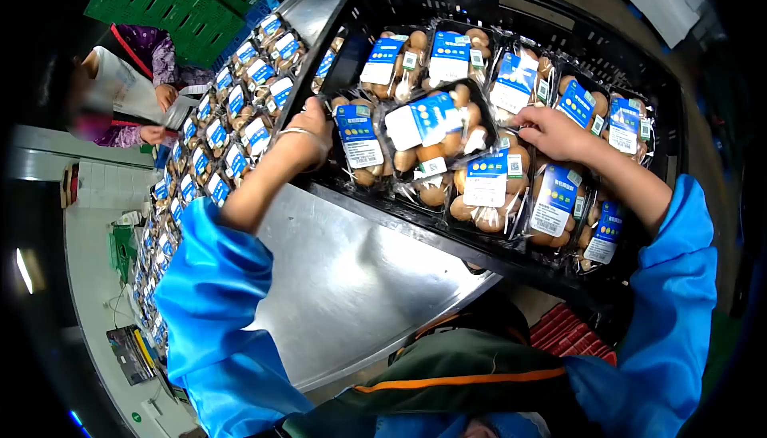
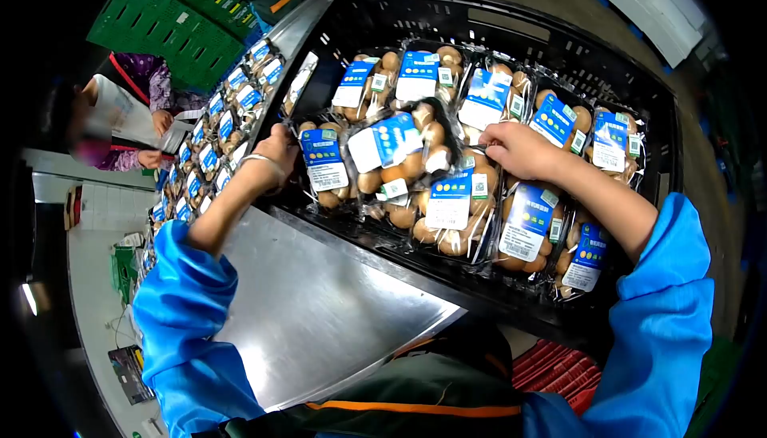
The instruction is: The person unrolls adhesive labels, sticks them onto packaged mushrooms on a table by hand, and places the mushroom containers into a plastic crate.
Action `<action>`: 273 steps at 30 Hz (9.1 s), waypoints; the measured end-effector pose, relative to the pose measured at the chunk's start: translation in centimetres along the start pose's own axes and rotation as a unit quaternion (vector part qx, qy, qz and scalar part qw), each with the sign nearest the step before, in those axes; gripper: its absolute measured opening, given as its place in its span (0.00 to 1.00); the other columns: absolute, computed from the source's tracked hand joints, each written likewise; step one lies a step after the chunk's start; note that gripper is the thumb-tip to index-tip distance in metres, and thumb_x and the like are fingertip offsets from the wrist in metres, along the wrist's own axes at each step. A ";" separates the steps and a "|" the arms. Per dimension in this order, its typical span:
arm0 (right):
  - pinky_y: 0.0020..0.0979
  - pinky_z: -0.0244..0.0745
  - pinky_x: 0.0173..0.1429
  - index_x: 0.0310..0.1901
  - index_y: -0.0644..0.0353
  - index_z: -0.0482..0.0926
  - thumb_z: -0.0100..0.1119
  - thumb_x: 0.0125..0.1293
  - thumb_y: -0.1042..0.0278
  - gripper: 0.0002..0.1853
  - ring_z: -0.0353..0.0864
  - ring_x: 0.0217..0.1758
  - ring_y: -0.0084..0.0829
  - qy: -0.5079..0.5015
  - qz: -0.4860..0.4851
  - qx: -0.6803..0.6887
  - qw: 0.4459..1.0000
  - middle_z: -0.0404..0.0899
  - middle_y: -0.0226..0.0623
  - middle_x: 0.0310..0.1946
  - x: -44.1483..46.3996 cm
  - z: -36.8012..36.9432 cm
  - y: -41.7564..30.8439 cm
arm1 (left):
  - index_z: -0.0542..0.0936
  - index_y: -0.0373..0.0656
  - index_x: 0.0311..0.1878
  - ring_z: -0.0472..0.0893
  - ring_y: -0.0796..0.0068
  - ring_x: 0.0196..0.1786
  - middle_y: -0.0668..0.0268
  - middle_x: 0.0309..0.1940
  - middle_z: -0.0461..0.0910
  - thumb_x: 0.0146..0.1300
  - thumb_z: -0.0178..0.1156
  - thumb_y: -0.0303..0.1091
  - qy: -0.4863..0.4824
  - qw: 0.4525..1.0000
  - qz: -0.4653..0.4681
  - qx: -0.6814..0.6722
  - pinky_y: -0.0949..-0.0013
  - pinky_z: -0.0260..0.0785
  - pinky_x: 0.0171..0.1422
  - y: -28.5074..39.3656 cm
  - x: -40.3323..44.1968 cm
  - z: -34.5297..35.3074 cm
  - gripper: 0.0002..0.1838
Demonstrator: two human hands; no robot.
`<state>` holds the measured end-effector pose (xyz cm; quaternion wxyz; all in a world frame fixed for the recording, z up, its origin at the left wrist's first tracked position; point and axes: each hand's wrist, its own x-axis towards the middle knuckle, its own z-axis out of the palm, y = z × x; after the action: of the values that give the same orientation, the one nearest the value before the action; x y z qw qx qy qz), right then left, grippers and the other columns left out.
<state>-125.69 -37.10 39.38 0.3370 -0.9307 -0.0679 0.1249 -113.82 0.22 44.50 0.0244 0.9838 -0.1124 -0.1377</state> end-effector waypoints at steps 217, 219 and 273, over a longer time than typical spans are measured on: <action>0.41 0.72 0.47 0.37 0.58 0.78 0.60 0.55 0.59 0.13 0.77 0.43 0.44 -0.127 -0.424 -0.134 0.887 0.79 0.44 0.37 6.7 15.0 -42.0 | 0.71 0.40 0.55 0.75 0.57 0.49 0.51 0.47 0.74 0.48 0.65 0.39 0.123 0.975 -0.175 0.052 0.60 0.68 0.48 -13.3 -37.7 -4.0 0.29; 0.43 0.66 0.55 0.45 0.54 0.76 0.59 0.56 0.54 0.18 0.70 0.54 0.43 -0.086 -0.537 -0.211 0.812 0.74 0.41 0.47 4.9 14.3 -39.5 | 0.70 0.43 0.55 0.71 0.59 0.54 0.56 0.50 0.72 0.52 0.58 0.33 0.322 0.915 -0.119 0.213 0.61 0.65 0.53 -13.8 -36.8 -3.7 0.24; 0.45 0.62 0.60 0.61 0.49 0.66 0.60 0.54 0.64 0.30 0.63 0.61 0.48 0.112 -0.579 -0.279 0.758 0.63 0.47 0.60 1.1 12.9 -36.2 | 0.57 0.45 0.69 0.58 0.47 0.68 0.42 0.65 0.58 0.53 0.57 0.63 0.224 0.906 -0.332 0.134 0.53 0.47 0.70 -15.5 -33.5 -2.3 0.46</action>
<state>-129.74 -1.34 52.94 0.0760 -0.7739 -0.5876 -0.2237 -141.25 22.97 54.33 -0.1306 0.9630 0.2121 0.1028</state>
